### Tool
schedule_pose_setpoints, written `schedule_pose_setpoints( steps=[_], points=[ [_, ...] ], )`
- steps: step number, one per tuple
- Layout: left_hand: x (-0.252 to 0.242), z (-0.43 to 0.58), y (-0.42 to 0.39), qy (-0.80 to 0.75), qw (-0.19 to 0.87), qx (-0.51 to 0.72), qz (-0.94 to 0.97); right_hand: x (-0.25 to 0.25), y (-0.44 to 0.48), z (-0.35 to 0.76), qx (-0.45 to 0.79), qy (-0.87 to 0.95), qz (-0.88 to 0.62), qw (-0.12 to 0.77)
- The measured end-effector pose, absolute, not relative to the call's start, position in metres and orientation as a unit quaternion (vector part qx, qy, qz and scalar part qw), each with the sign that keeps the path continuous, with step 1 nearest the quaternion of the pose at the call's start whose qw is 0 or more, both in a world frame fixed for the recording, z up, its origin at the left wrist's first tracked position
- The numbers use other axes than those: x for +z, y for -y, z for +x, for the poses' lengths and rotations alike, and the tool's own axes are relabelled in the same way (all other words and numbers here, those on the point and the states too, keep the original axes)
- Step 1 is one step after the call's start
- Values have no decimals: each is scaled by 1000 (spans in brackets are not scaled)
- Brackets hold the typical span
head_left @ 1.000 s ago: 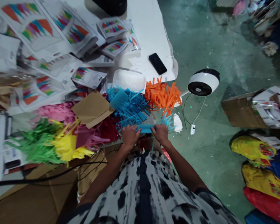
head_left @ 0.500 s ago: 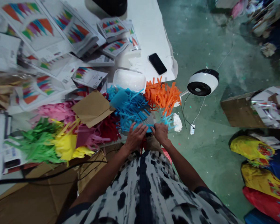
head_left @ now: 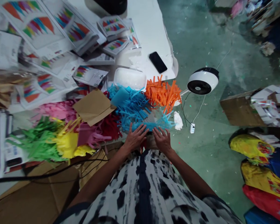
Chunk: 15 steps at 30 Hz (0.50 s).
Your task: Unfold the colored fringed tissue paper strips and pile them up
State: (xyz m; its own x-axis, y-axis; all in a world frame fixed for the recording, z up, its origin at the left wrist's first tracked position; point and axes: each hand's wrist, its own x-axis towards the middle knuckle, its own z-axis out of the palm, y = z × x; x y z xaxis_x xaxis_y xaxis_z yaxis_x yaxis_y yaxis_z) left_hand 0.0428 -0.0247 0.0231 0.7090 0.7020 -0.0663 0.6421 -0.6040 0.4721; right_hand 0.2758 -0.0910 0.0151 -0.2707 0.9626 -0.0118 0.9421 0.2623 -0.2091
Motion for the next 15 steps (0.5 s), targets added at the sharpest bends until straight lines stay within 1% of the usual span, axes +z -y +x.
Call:
schedule_pose_setpoints(
  steps=[6,11,15],
  points=[
    [22,13,15,-383,251,70,886,20,83,292,86,795,-599,47],
    [27,-24,17,-447,211,113,862,20,80,289,77,797,-596,50],
    [32,-7,22,-444,182,155,863,20,74,287,59,804,-588,64]
  ],
)
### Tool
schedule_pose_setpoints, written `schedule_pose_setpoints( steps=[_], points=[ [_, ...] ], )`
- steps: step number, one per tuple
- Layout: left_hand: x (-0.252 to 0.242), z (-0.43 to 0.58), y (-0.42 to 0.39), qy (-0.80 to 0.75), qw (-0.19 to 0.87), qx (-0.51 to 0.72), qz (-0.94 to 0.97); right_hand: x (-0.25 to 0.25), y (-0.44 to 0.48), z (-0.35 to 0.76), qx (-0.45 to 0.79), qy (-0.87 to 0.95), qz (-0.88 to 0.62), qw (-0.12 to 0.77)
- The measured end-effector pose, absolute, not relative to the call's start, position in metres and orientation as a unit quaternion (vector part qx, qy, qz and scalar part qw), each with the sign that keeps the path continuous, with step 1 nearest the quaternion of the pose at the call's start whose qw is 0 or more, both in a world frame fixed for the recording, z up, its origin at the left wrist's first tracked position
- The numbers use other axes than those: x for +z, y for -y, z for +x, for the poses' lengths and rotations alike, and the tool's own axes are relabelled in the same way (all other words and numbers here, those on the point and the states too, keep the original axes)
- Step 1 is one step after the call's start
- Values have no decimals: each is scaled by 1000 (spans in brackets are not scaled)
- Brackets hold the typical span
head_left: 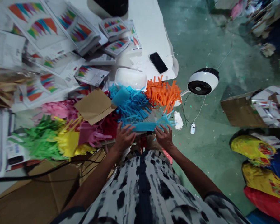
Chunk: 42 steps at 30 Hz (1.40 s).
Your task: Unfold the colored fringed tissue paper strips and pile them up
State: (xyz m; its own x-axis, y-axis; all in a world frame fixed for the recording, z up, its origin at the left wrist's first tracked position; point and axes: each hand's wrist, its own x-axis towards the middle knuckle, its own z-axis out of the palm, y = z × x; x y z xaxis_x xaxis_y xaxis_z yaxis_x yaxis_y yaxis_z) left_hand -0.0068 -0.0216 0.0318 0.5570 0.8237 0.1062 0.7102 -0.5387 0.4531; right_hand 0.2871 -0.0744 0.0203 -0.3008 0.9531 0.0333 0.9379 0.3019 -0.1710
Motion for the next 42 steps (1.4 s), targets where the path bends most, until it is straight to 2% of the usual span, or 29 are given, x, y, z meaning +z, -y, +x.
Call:
schedule_pose_setpoints(
  steps=[4,10,19,28,33,42],
  points=[
    [20,41,16,-329,198,150,911,26,63,286,42,807,-582,90],
    [2,58,4,-347,188,138,908,30,49,274,43,800,-591,100],
    [5,57,-1,-379,207,142,891,3,39,270,48,838,-534,98],
    [6,67,4,-402,190,107,889,12,32,268,83,831,-538,114],
    [4,53,7,-402,190,124,887,12,31,281,96,828,-545,97],
    [17,45,1,-527,203,134,814,35,6,290,185,755,-629,11]
  ],
)
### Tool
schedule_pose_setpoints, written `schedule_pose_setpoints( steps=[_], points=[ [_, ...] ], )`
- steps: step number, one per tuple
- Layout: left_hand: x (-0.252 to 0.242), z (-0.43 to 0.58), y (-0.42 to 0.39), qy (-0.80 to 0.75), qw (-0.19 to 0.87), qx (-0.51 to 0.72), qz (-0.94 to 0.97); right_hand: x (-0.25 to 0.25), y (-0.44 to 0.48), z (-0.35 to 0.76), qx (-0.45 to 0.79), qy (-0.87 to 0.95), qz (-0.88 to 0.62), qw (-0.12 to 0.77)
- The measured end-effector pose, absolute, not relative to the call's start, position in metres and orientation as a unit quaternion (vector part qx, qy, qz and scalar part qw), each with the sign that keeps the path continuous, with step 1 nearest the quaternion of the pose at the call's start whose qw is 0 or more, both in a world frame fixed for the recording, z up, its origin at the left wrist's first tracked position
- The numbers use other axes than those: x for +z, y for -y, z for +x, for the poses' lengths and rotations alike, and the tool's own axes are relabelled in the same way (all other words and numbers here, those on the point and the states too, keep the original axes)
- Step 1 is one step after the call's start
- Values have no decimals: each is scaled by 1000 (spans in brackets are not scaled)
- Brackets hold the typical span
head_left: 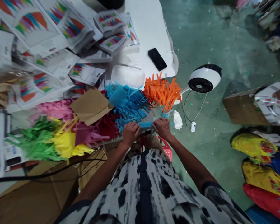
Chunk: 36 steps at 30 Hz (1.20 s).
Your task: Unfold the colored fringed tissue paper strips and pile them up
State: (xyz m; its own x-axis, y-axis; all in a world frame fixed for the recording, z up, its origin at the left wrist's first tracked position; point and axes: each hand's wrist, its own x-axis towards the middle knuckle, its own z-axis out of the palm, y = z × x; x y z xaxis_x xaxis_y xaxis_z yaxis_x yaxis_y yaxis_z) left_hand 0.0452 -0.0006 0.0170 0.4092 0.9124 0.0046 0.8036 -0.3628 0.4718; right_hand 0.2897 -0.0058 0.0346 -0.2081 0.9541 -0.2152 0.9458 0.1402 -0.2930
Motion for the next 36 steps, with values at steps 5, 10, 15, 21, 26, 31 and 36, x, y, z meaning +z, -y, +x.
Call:
schedule_pose_setpoints(
  steps=[5,10,15,21,26,31,36],
  points=[
    [18,54,-7,-574,177,93,794,35,-4,280,164,752,-638,-25],
    [16,57,-11,-567,160,89,803,32,-2,274,121,764,-634,-1],
    [15,60,-7,-579,157,104,793,26,4,270,70,760,-645,49],
    [8,58,-5,-415,183,119,883,7,20,268,44,837,-538,85],
    [9,36,1,-373,205,99,900,5,40,303,41,846,-524,88],
    [14,32,12,-405,212,111,883,12,56,323,17,810,-577,108],
    [15,50,4,-419,200,111,879,9,44,289,69,818,-564,96]
  ],
)
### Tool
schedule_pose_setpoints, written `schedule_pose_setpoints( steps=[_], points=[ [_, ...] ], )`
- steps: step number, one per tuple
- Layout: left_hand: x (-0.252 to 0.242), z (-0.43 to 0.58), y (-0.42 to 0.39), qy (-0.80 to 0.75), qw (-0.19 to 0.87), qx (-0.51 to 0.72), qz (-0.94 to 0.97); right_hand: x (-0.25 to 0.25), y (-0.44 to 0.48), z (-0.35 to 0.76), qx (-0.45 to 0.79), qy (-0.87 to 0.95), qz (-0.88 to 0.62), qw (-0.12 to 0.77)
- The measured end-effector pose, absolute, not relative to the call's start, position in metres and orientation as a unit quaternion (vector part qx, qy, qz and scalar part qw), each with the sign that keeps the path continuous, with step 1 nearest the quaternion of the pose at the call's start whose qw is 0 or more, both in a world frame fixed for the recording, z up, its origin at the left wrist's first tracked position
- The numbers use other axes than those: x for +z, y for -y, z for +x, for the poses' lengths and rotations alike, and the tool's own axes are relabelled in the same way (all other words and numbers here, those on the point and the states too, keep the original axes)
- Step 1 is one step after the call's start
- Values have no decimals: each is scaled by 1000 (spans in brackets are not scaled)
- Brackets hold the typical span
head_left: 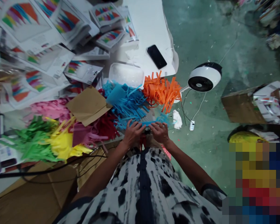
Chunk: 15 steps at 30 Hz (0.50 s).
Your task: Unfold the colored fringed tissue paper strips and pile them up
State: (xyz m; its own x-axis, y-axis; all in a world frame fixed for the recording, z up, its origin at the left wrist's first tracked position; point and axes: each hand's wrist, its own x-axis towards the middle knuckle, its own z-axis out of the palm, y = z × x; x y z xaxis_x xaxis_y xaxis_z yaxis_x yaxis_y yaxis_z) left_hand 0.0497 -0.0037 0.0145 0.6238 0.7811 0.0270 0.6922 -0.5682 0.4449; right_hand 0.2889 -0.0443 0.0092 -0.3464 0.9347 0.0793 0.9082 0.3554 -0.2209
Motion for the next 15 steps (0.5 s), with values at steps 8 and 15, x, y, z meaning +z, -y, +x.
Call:
schedule_pose_setpoints(
  steps=[8,15],
  points=[
    [11,55,-9,-445,205,119,864,4,19,284,90,831,-544,69],
    [15,59,-12,-443,193,119,868,4,11,289,91,845,-523,57]
  ],
)
